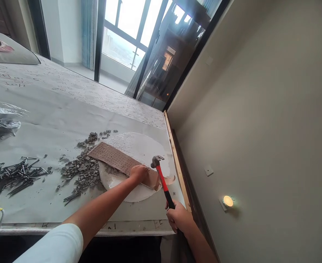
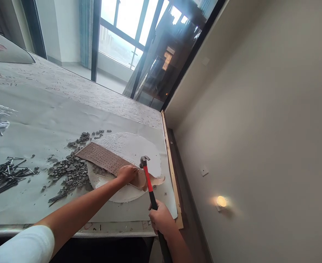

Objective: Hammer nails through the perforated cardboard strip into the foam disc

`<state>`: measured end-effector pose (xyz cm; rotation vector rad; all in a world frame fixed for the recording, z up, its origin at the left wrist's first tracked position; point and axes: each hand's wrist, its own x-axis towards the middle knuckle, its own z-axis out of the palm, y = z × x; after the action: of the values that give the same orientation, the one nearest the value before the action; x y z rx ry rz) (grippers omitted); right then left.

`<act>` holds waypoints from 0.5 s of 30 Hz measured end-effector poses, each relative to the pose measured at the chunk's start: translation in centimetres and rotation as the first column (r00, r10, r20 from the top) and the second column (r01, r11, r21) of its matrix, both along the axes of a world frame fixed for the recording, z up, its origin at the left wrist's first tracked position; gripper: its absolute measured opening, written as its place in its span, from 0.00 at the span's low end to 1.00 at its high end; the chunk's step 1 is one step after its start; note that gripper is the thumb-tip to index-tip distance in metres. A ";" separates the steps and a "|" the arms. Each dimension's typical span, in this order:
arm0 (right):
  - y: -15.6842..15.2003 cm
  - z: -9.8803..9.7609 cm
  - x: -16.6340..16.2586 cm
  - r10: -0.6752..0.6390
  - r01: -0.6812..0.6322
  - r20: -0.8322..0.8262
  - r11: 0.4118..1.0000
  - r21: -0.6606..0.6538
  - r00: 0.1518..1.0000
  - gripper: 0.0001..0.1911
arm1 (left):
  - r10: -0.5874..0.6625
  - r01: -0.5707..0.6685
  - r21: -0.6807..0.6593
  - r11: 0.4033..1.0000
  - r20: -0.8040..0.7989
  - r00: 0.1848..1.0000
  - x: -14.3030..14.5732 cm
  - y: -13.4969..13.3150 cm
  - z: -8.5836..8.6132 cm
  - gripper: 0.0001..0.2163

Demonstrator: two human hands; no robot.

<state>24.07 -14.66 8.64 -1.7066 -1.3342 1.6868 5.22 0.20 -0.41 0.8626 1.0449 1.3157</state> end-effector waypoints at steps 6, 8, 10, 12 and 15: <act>-0.1 -0.7 -0.7 -0.015 0.015 -0.018 1.000 0.014 1.000 0.15 | 0.057 0.047 0.180 0.983 -0.530 0.846 0.1 -0.3 -0.6 0.20; 0.0 -1.1 -0.9 0.004 -0.004 -0.012 1.000 -0.013 1.000 0.15 | 0.094 0.047 0.212 0.976 -0.607 0.789 0.2 -0.3 -0.8 0.18; 0.1 -1.2 -0.9 0.002 -0.002 0.001 0.999 -0.035 1.000 0.15 | 0.101 0.089 0.220 0.971 -0.721 0.685 0.2 -0.4 -0.7 0.16; 0.2 -1.0 -0.7 -0.021 0.021 0.000 1.000 -0.013 1.000 0.14 | 0.066 0.190 0.192 0.963 -0.849 0.525 0.1 -0.5 -0.4 0.13; 0.1 -0.5 -0.5 -0.037 0.038 -0.021 0.998 0.040 0.999 0.12 | 0.035 0.299 0.134 0.945 -0.948 0.317 -0.1 -0.8 0.1 0.11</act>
<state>23.56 -14.55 8.11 -1.6765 -1.3104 1.6412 5.11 -0.60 -0.33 2.0761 1.6335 0.7055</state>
